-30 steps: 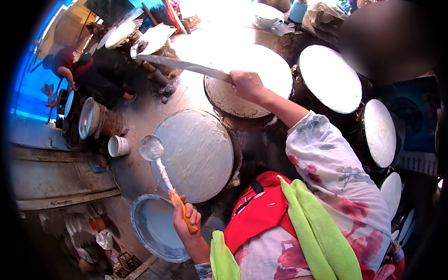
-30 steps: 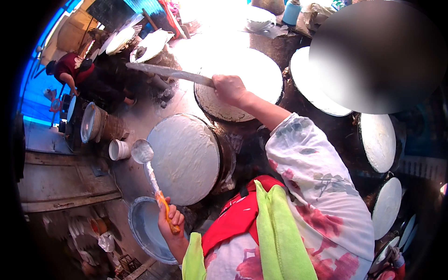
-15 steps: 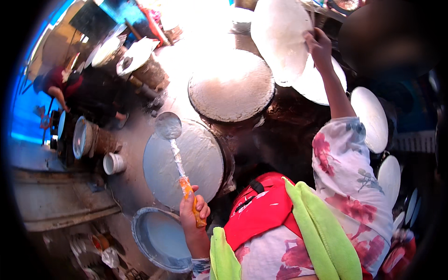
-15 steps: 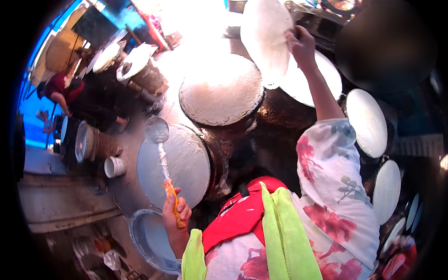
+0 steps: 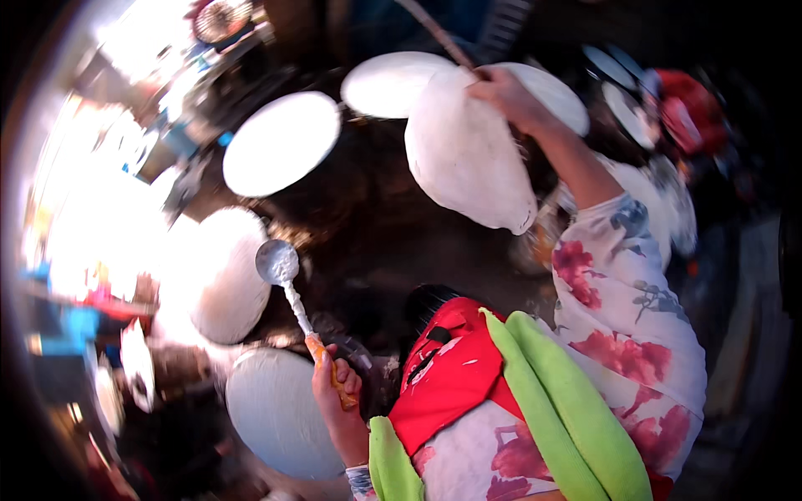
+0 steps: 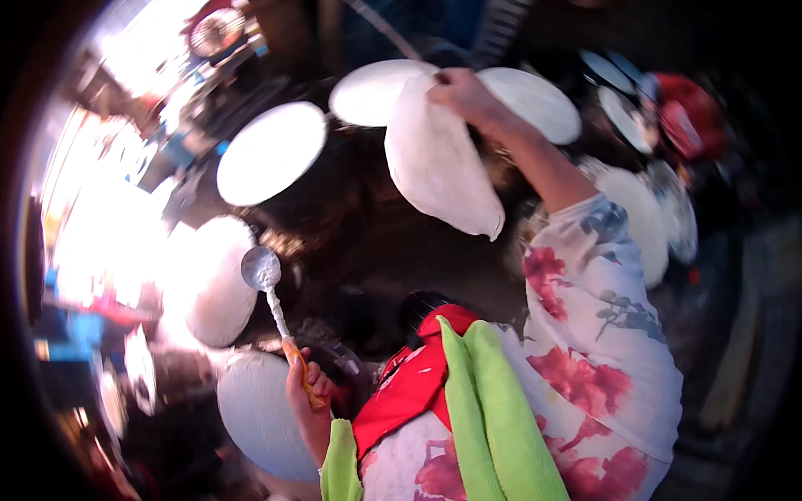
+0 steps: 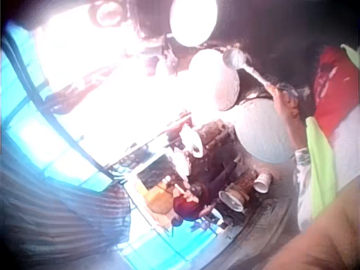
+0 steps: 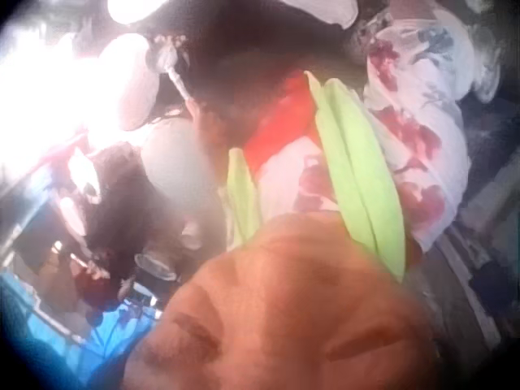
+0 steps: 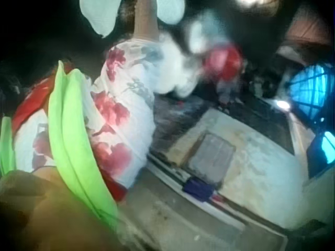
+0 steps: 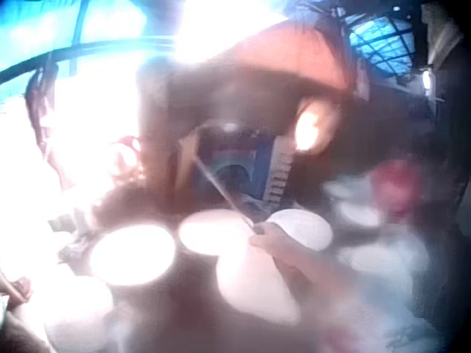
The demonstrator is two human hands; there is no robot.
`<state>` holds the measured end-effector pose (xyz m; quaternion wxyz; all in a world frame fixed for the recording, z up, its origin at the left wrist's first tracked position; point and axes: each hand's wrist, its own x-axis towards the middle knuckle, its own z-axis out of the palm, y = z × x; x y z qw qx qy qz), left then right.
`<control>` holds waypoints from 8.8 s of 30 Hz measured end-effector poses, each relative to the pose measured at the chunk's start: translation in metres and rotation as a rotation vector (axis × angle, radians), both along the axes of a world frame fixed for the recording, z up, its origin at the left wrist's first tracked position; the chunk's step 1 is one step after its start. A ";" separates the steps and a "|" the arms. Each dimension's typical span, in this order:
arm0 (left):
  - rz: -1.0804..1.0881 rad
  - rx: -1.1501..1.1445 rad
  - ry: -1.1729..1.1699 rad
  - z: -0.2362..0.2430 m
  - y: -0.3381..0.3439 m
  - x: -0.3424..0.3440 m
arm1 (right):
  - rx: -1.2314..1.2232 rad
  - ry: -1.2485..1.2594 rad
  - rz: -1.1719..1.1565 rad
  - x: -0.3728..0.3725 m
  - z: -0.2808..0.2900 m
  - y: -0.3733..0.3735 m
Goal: The person prepares thin flatbreads by pouring batter from a ladle onto multiple circular hot plates and spreading it into thin layers using a stick, then lifting and stacking the cooked bread.
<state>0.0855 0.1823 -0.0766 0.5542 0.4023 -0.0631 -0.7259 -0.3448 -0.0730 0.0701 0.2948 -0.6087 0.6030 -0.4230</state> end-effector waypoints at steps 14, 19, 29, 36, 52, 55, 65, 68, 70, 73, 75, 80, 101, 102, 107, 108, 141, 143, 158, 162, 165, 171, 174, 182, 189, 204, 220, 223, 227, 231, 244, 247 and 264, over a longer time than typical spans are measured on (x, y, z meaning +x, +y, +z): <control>-0.520 0.160 -0.049 -0.078 -0.173 -0.082 | -0.384 -0.450 -1.019 -0.264 -0.069 0.167; -0.640 0.161 0.005 -0.072 -0.207 -0.118 | -0.358 -0.378 -1.442 -0.323 -0.169 0.287; -0.814 0.200 0.001 -0.050 -0.219 -0.178 | 0.051 -0.505 -1.683 -0.304 -0.316 0.384; -0.852 0.266 -0.002 -0.055 -0.215 -0.206 | 0.204 0.006 -1.680 -0.318 -0.343 0.415; -0.407 0.151 0.178 -0.044 -0.111 -0.172 | 0.210 0.584 -0.488 -0.209 -0.217 0.157; -0.258 0.067 0.223 -0.054 -0.078 -0.118 | 0.295 0.680 0.084 -0.091 -0.245 0.092; 0.706 0.098 -0.068 -0.033 0.231 -0.118 | 0.225 0.899 1.434 0.094 -0.294 0.144; 0.917 0.303 -0.144 -0.038 0.312 -0.131 | 0.277 0.962 1.483 0.120 -0.292 0.173; 0.908 0.652 -0.303 -0.062 0.365 -0.126 | 0.236 0.983 1.554 0.133 -0.287 0.186; 0.662 0.920 -0.570 -0.118 0.422 -0.089 | 0.206 1.017 1.600 0.151 -0.276 0.203; 0.420 1.072 -0.902 -0.185 0.456 -0.060 | 0.179 1.045 1.591 0.166 -0.279 0.216; -0.163 1.143 -1.581 -0.247 0.475 -0.027 | 0.165 1.067 1.581 0.169 -0.278 0.244; 1.103 -0.786 0.714 0.020 0.416 -0.165 | 0.280 0.824 1.668 0.232 -0.294 0.298; 1.125 -0.807 0.598 0.040 0.418 -0.161 | 0.246 0.799 1.662 0.237 -0.294 0.297; 1.129 -0.945 0.099 0.032 0.444 -0.143 | 0.219 0.685 1.616 0.248 -0.288 0.306; 1.230 -0.924 0.174 0.016 0.450 -0.136 | 0.221 0.676 1.610 0.249 -0.285 0.308; 0.390 -0.249 -0.045 0.020 -0.135 0.072 | 0.429 -0.057 0.806 0.308 -0.268 -0.106; 0.375 -0.206 -0.104 0.006 -0.201 0.078 | 0.307 0.002 0.786 0.323 -0.281 -0.138; 0.322 0.283 -1.325 -0.090 -0.352 0.113 | 0.205 0.265 0.739 0.397 -0.281 -0.167; 0.323 0.222 -1.656 -0.102 -0.352 0.143 | 0.021 0.411 0.714 0.434 -0.286 -0.169; 0.320 0.263 -1.705 -0.102 -0.340 0.158 | 0.044 0.277 0.690 0.432 -0.295 -0.170; 0.298 0.284 -1.760 -0.098 -0.333 0.173 | 0.124 0.454 0.742 0.464 -0.277 -0.154; 0.260 0.304 -1.761 -0.093 -0.335 0.184 | 0.051 0.433 0.748 0.477 -0.273 -0.166; 0.296 0.372 -1.761 -0.089 -0.324 0.205 | -0.144 0.688 0.800 0.503 -0.266 -0.154; 0.289 0.467 -1.779 -0.090 -0.289 0.230 | -0.067 0.636 0.789 0.480 -0.271 -0.189; 0.351 0.455 -1.722 -0.087 -0.268 0.240 | -0.239 0.723 1.107 0.528 -0.259 -0.173; 0.476 0.496 -1.416 -0.088 -0.220 0.236 | -0.231 0.701 1.058 0.535 -0.260 -0.238; 0.513 0.511 -1.358 -0.090 -0.215 0.236 | -0.228 0.792 1.106 0.554 -0.276 -0.196; 0.488 0.523 -1.318 -0.089 -0.209 0.231 | -0.277 0.720 1.194 0.555 -0.249 -0.188; 0.541 0.468 -1.283 -0.065 -0.203 0.217 | -0.329 0.710 1.004 0.555 -0.264 -0.263; 0.599 0.470 -0.952 -0.024 -0.187 0.188 | -0.259 0.816 1.106 0.575 -0.271 -0.281; 0.607 0.470 -0.914 -0.028 -0.180 0.185 | -0.568 0.823 1.347 0.571 -0.270 -0.229; 0.715 0.560 -0.724 -0.009 -0.144 0.147 | -0.445 0.738 1.446 0.572 -0.250 -0.246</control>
